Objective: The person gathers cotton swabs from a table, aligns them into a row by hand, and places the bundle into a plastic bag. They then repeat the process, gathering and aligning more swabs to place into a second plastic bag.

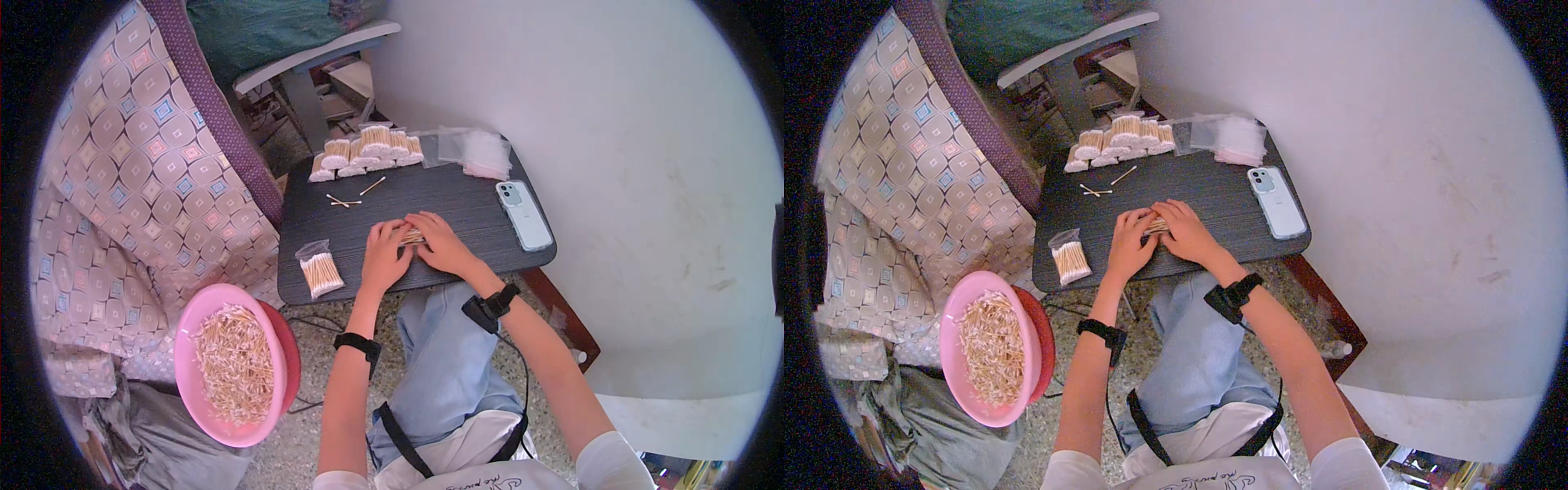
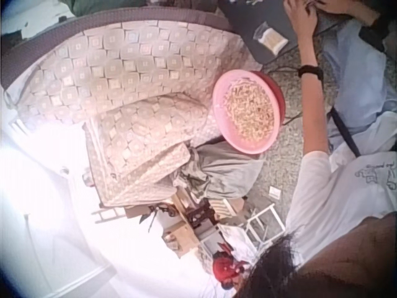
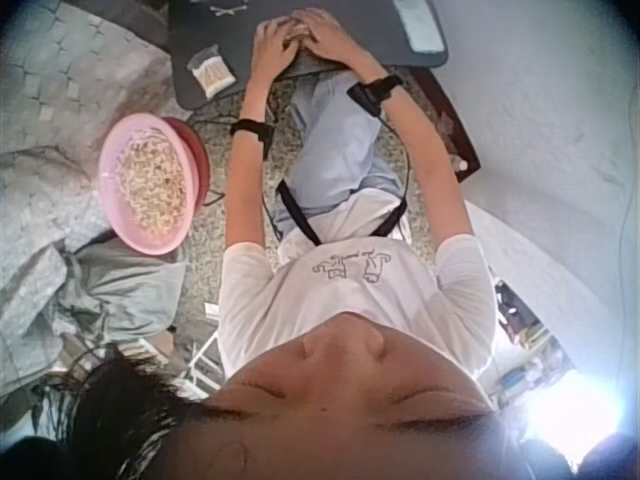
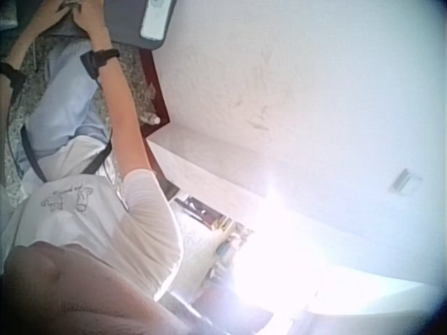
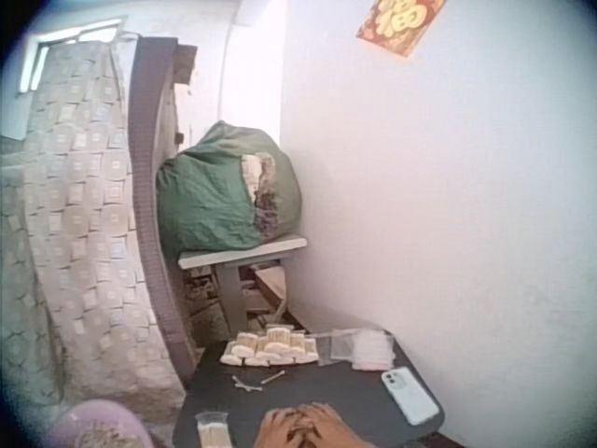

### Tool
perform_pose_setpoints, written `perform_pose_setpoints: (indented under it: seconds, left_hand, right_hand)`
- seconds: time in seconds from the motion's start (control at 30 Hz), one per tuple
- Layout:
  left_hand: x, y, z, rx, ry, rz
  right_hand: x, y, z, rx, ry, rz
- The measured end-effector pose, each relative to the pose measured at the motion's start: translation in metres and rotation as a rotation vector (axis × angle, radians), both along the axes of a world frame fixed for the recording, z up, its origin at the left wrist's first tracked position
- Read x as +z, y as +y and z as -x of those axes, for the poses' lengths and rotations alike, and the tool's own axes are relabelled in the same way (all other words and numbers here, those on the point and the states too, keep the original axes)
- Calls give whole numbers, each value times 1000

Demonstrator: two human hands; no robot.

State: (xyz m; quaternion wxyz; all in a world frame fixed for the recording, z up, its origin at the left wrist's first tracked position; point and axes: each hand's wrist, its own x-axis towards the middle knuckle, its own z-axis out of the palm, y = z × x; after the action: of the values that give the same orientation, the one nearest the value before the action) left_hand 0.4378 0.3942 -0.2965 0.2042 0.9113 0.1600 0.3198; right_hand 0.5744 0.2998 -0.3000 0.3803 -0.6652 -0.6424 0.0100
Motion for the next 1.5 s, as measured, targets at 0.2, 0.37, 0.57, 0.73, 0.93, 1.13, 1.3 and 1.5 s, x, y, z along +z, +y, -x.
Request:
perform_pose_setpoints:
  seconds: [0.2, 0.37, 0.57, 0.73, 0.93, 1.13, 1.3, 1.5]
  left_hand:
    - [-9, 7, 2, 9, -67, 152]
    - [-4, 3, -7, 35, -73, -20]
    - [-2, 5, 18, 113, -232, 142]
    - [11, -28, 33, 344, -13, 116]
    - [1, -22, 25, 196, 182, 293]
    - [27, -24, 20, 254, 108, 32]
    - [-7, -7, 23, 315, 401, -132]
    - [-20, -11, 0, 176, 244, -145]
  right_hand:
    - [7, 3, 6, -23, 40, 51]
    - [-4, 4, -11, -56, -92, 31]
    - [4, -2, 9, -352, -176, 86]
    - [17, -14, 5, -385, -112, 273]
    - [9, 2, -5, -139, -71, 228]
    - [22, -10, -18, -73, -112, 285]
    - [9, -6, -5, 36, -214, 352]
    - [-3, 2, -11, 89, -247, 268]
